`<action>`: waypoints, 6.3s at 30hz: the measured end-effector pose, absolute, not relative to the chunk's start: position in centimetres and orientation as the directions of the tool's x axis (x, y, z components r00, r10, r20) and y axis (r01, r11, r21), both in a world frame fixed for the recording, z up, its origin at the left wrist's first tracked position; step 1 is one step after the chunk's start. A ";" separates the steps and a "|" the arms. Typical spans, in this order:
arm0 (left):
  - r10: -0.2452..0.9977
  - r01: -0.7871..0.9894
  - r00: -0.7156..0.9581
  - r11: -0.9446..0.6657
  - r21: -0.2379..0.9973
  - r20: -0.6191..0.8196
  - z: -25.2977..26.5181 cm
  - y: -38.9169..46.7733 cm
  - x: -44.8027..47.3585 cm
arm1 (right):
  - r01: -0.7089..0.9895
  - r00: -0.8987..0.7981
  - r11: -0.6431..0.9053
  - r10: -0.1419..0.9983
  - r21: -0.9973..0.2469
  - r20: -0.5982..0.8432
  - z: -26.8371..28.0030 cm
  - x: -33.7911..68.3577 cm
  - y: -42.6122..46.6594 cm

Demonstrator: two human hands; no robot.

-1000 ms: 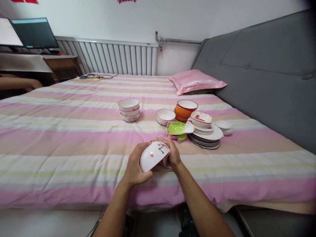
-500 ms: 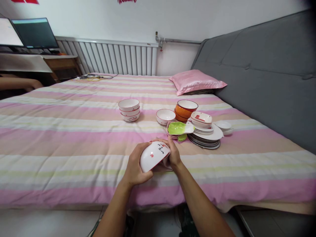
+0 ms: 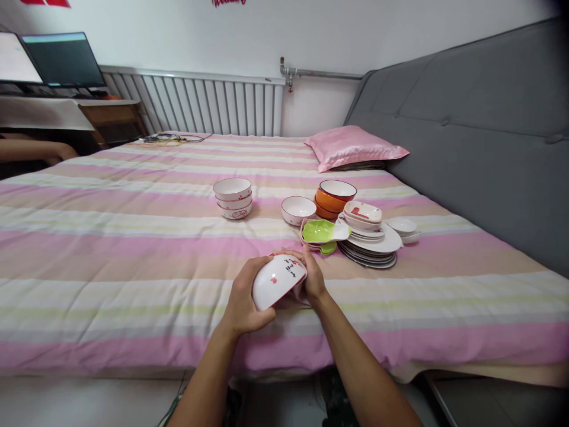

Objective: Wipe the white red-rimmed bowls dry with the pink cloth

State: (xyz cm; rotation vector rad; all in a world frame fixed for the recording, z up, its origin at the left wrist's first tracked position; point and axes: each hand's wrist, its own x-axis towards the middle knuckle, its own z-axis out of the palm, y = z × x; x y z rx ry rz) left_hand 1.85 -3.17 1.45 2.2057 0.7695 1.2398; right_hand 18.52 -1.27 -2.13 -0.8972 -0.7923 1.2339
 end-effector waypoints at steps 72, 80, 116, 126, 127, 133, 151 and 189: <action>0.826 0.424 0.072 -0.532 0.733 0.559 1.2 -3.1 2.5 | 0.481 0.205 0.221 0.913 -0.848 0.354 -3.3 19.8 -5.5; 0.666 0.439 0.047 -0.683 0.583 0.745 0.8 -3.8 2.7 | -0.519 0.464 0.117 0.870 -0.847 -0.165 -1.3 21.5 -3.7; 0.703 0.479 0.238 -0.685 0.549 0.670 -1.0 -3.5 3.6 | 0.568 -0.361 0.706 0.675 -0.422 0.643 3.3 18.4 -7.2; 0.755 0.464 0.283 -0.647 0.605 0.591 -0.8 -3.3 3.8 | 0.592 -0.044 0.565 0.735 -0.575 0.676 2.0 18.3 -6.1; 0.765 0.465 0.289 -0.637 0.615 0.575 -0.8 -3.3 3.9 | 0.585 -0.016 0.552 0.740 -0.594 0.672 2.0 18.4 -6.0; 0.803 0.431 0.327 -0.596 0.677 0.498 -0.3 -3.1 4.0 | 0.578 0.007 0.524 0.763 -0.626 0.646 1.7 19.3 -5.3; 0.815 0.462 0.299 -0.579 0.672 0.496 -0.2 -3.1 3.7 | 0.712 -0.118 0.565 0.683 -0.418 0.721 1.2 18.7 -5.4; 0.739 0.366 0.461 -0.662 0.654 0.490 0.2 -2.9 2.7 | -0.108 0.170 0.271 0.953 -0.956 0.251 -0.5 20.2 -2.5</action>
